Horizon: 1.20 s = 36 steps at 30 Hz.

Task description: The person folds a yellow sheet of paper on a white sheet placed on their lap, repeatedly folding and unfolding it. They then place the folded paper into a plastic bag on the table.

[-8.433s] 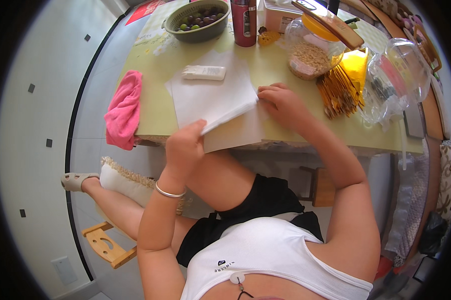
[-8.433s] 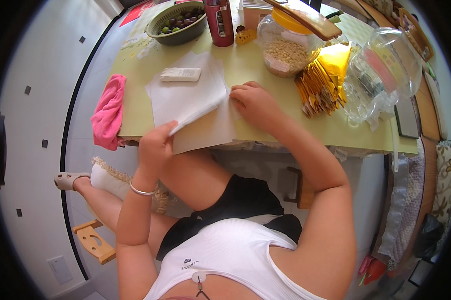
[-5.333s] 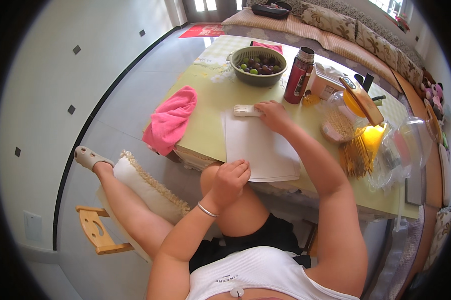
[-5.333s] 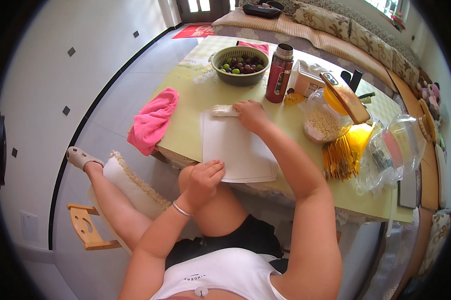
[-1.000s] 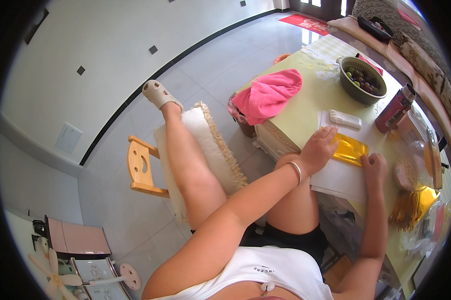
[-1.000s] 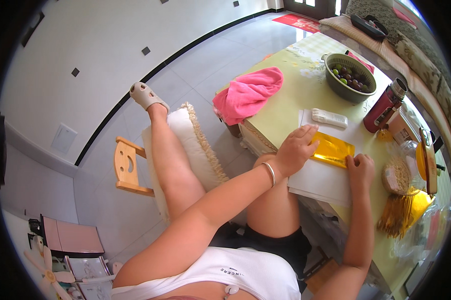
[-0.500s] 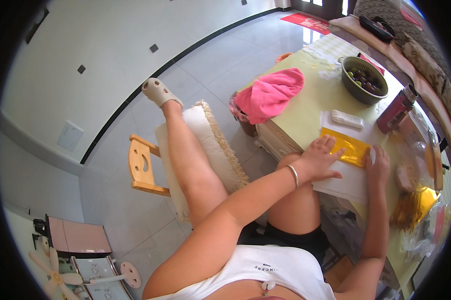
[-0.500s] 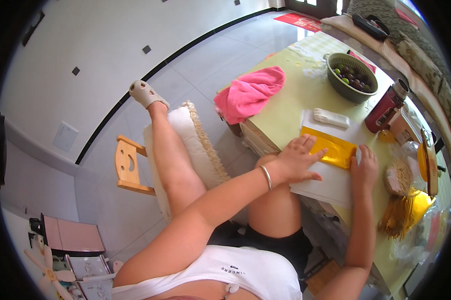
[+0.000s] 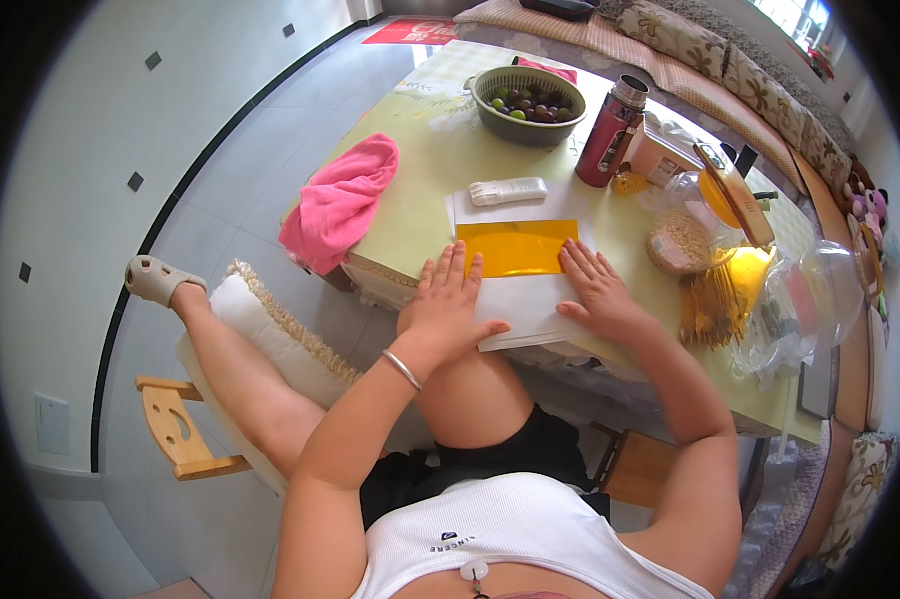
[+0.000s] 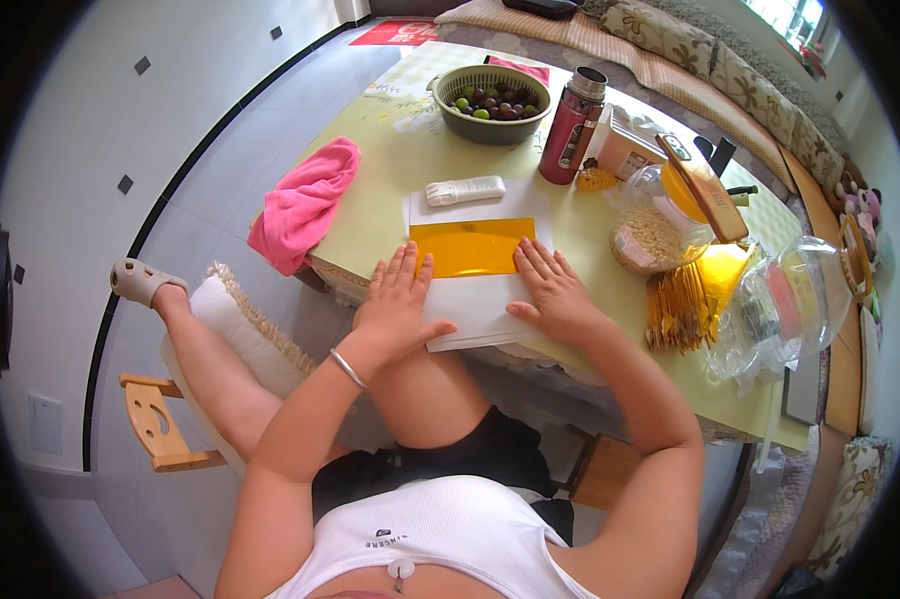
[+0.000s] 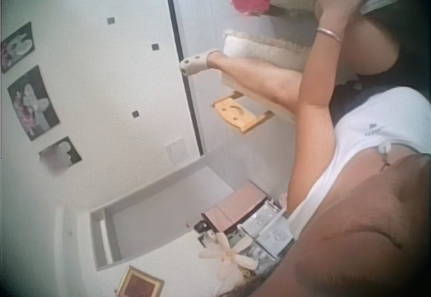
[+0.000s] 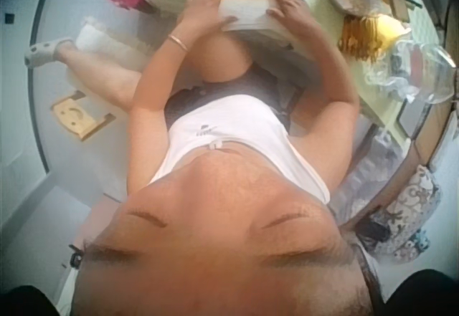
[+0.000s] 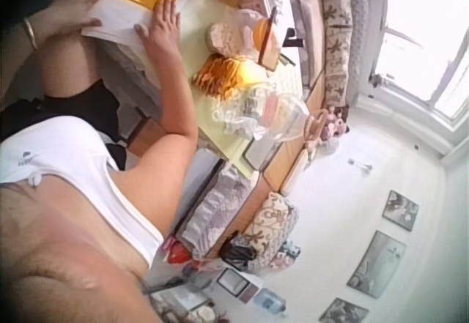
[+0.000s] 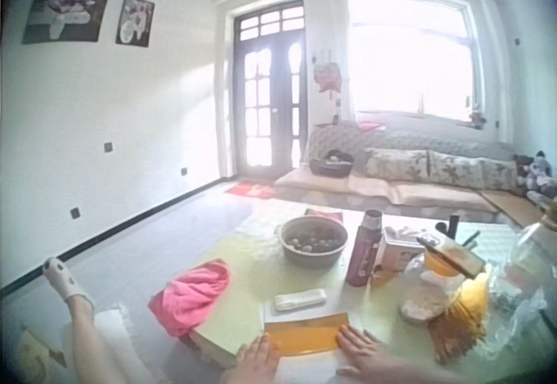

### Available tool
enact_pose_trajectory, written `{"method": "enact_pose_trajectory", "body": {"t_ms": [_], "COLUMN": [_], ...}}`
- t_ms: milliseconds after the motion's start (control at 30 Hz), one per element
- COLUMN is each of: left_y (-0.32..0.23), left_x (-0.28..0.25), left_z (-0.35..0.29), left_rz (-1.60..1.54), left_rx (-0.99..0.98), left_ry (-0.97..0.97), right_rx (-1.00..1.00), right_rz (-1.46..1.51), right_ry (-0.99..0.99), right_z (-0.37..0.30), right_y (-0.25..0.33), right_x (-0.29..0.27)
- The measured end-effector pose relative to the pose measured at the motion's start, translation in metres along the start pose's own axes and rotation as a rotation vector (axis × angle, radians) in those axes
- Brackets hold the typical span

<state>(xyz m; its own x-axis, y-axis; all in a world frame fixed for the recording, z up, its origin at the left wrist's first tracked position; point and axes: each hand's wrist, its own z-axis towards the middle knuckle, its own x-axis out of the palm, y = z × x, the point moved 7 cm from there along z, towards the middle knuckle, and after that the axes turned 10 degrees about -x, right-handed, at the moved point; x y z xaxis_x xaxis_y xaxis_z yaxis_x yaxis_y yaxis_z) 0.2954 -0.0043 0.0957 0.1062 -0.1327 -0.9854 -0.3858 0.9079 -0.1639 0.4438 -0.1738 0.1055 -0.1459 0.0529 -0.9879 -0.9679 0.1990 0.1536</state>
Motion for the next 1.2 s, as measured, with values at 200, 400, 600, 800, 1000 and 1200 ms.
{"method": "enact_pose_trajectory", "body": {"t_ms": [200,400,600,800,1000,1200], "left_y": [0.015,0.004,0.014,0.025,0.044,0.046], "left_x": [-0.024,-0.039,-0.04,-0.03,-0.022,-0.009], "left_z": [0.008,0.06,0.071,0.095,0.093,0.065], "left_rz": [-0.057,-0.155,-0.149,-0.186,-0.614,-1.345], "left_rx": [0.008,0.035,-0.034,-0.192,-0.308,-0.54], "left_ry": [-0.228,-0.33,-0.474,-0.006,-0.044,0.0], "right_rx": [0.077,0.118,0.482,0.472,0.527,0.541], "right_rz": [0.068,1.457,1.87,1.487,1.431,1.48], "right_ry": [-0.062,-0.364,-0.49,-0.507,-0.595,-0.671], "right_z": [0.019,0.085,0.076,0.043,0.032,0.031], "right_y": [0.006,-0.002,-0.028,-0.034,-0.049,-0.051], "right_x": [-0.024,0.005,0.021,0.0,0.015,0.015]}}
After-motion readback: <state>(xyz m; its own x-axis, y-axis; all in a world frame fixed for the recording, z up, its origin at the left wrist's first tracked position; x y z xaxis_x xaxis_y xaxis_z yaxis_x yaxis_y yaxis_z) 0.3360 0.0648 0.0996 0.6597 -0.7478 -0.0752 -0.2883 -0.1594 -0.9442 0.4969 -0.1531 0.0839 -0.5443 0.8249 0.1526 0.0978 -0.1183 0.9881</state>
